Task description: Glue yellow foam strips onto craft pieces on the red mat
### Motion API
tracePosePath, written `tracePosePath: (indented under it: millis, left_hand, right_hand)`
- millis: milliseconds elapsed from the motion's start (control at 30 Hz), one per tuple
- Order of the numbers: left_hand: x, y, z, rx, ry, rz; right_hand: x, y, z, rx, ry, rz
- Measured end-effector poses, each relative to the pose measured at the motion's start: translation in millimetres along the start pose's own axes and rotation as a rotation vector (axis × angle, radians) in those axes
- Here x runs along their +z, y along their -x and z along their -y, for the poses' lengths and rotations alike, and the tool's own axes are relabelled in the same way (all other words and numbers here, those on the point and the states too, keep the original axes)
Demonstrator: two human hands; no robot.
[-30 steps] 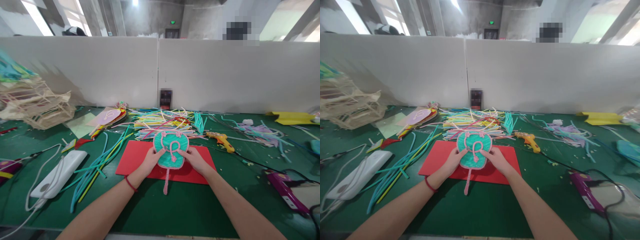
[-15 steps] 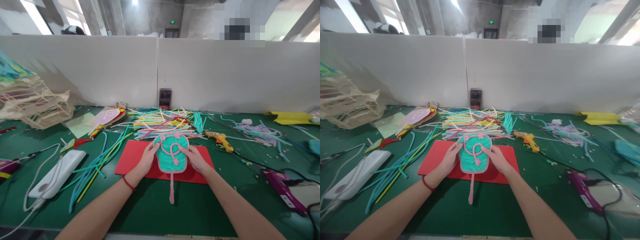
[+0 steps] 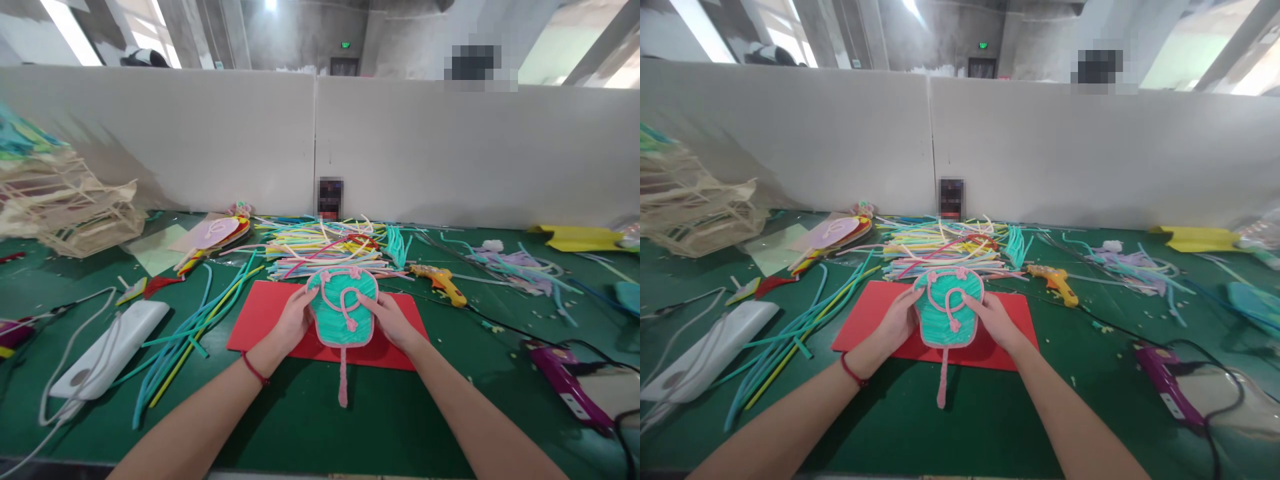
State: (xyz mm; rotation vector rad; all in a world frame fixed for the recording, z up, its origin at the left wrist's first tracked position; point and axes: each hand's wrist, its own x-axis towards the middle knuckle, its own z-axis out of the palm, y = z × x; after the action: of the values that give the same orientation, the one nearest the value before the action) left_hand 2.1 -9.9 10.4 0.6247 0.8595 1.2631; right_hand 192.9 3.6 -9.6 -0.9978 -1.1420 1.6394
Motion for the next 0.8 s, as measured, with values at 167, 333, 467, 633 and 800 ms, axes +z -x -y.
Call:
tracePosePath:
  millis: [167,333,467,633,800]
  left_hand:
    - [-0.8,-1,1,0.202,-0.188,-0.033]
    - [-2.9,-2,-4,0.261,-0.38,-0.017]
    - [-4.3,-2,-6,0.278,-0.453,0.006]
    - [-9.2,-5,-4,0.319,-0.543,0.055]
    - [-14.6,-10,-2,0.359,-0.663,0.029]
  right_hand:
    - [1,0,0,-0.001,-0.028,-0.002]
    - [0,1,3,0.003,-0.01,0.02]
    - [0,2,4,0.017,0.009,0.037]
    - [-1,1,5,0.011,0.069,0.034]
    - [-1,1,7,-0.006,0.144,0.018]
